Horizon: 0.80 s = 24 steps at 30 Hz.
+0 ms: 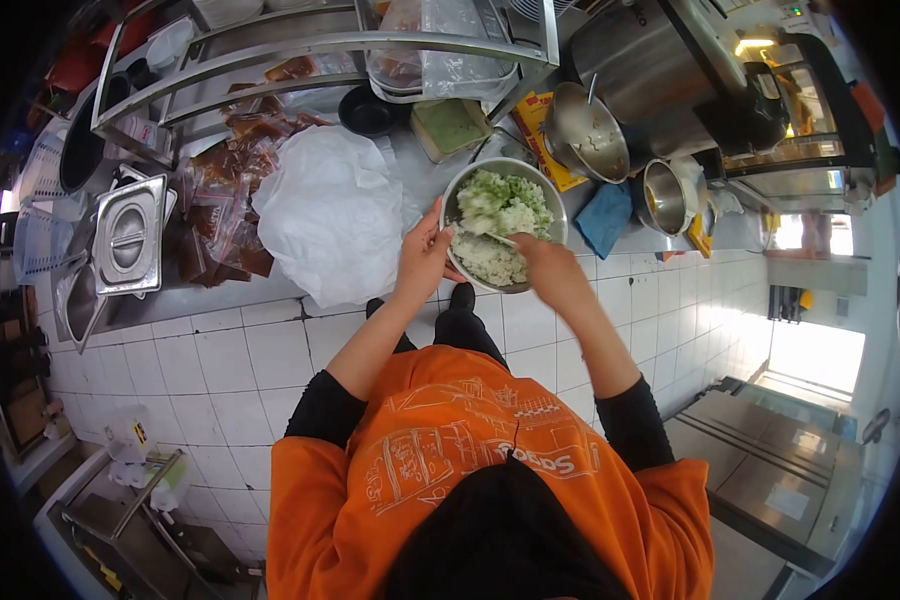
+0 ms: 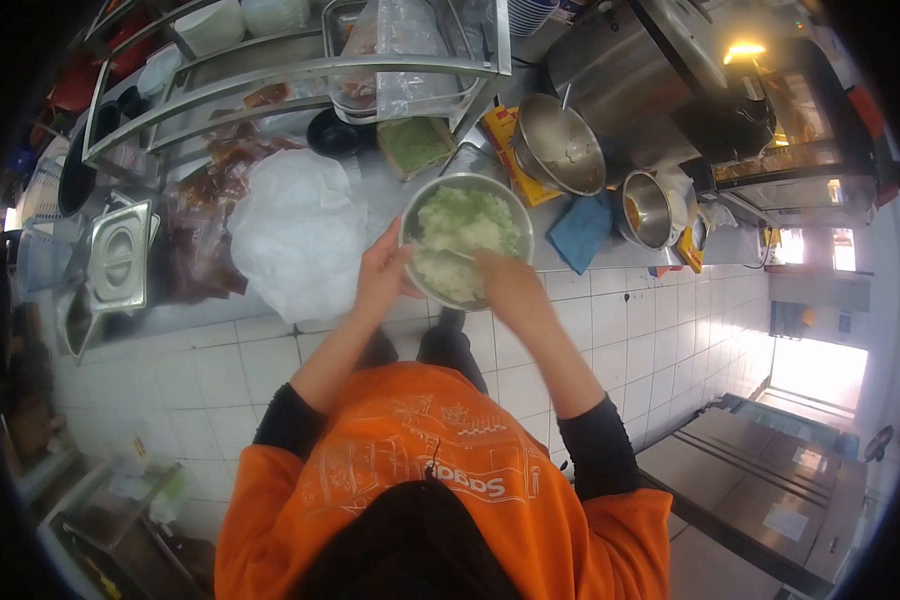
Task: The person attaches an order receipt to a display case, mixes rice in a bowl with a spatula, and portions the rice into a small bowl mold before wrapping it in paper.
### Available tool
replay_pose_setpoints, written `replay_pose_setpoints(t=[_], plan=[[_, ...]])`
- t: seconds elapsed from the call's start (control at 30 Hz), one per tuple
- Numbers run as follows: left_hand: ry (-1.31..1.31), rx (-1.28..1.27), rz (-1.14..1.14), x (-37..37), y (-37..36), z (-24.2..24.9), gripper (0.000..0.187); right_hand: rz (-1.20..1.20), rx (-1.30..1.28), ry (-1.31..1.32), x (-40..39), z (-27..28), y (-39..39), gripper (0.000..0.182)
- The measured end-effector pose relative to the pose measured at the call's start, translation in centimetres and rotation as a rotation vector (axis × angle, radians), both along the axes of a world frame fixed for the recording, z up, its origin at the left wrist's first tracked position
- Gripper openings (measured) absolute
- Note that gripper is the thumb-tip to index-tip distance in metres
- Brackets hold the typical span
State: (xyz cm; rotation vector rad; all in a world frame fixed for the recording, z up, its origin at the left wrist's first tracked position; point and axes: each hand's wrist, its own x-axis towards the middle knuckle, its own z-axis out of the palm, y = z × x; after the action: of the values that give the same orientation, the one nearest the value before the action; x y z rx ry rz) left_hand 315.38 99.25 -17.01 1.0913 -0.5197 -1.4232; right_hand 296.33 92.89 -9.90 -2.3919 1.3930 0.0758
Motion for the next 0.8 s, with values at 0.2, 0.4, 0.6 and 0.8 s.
replay_pose_setpoints(t=[0.2,0.4,0.6,0.8], plan=[[-0.011,0.005,0.022,0.1,0.2,0.5,0.054,-0.285,0.345,-0.165,-2.3,4.6,-1.8,0.03],[-0.101,0.004,0.096,-0.3,0.2,0.6,0.049,-0.102,0.002,-0.106,1.1,9.3,-0.7,0.028],[-0.421,-0.089,0.311,-1.4,-1.2,-1.2,0.04,0.008,-0.047,0.112,4.3,1.2,-0.6,0.034],[-0.424,-0.068,0.372,-1.1,-2.2,-1.5,0.031,0.05,0.04,0.082,3.4,2.5,1.0,0.034]])
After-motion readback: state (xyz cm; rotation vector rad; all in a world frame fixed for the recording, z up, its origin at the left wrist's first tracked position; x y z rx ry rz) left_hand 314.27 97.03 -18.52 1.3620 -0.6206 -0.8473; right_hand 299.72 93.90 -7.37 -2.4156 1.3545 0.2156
